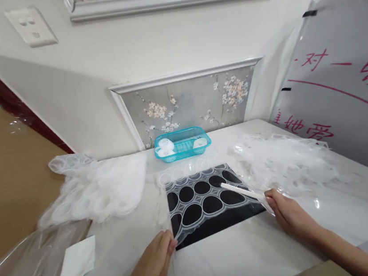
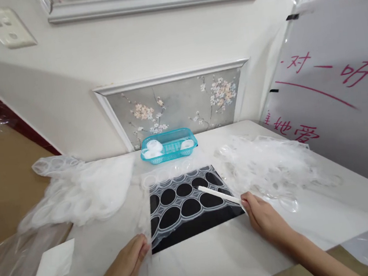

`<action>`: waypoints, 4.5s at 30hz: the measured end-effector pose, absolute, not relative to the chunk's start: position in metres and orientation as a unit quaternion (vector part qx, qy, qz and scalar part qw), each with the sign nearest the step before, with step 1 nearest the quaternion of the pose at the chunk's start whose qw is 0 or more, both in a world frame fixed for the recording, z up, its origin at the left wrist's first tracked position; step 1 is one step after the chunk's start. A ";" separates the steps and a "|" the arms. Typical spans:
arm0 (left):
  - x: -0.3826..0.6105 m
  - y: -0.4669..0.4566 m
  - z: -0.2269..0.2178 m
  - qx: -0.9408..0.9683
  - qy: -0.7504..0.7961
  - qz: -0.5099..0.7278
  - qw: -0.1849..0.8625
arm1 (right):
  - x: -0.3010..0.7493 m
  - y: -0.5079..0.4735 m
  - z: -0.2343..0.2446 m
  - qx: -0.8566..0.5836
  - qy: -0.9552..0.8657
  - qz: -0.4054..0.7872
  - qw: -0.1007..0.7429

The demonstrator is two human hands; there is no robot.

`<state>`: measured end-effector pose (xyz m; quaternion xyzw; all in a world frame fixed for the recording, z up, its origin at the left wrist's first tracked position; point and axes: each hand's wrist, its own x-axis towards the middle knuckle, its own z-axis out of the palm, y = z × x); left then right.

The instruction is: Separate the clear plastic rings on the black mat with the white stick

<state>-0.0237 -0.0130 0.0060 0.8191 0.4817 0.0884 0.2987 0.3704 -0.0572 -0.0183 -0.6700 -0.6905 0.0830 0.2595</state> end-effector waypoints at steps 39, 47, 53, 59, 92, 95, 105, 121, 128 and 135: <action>-0.018 0.141 -0.021 0.790 0.526 0.168 0.268 | 0.379 0.036 0.029 -0.518 -0.341 0.433 0.654; -0.017 0.134 -0.004 0.904 0.360 0.136 0.185 | 0.377 0.066 0.007 -0.709 -0.499 0.437 0.241; -0.021 0.138 0.001 0.955 0.264 0.079 0.105 | 0.365 0.065 0.006 -0.668 -0.735 0.113 0.026; -0.022 0.136 0.007 0.962 0.257 0.057 0.075 | 0.360 0.072 0.018 -0.597 -0.799 0.038 -0.059; -0.014 0.127 -0.003 0.971 0.218 0.082 0.053 | 0.313 0.066 0.021 -0.524 -0.849 -0.041 -0.041; -0.010 0.128 -0.005 0.967 0.226 0.088 0.073 | 0.306 0.063 0.021 -0.538 -0.842 -0.024 -0.034; 0.008 0.162 0.018 0.912 0.365 0.183 0.048 | 0.277 0.071 0.026 -0.574 -0.818 -0.046 0.005; 0.013 0.133 0.009 0.974 0.210 0.050 0.067 | 0.305 0.066 0.021 -0.629 -0.777 0.005 0.005; 0.015 0.139 -0.006 0.970 0.237 0.061 -0.011 | 0.269 0.067 0.021 -0.580 -0.813 0.011 0.047; 0.021 0.154 0.017 0.946 0.293 0.106 -0.084 | 0.255 0.072 0.019 -0.582 -0.812 -0.041 0.018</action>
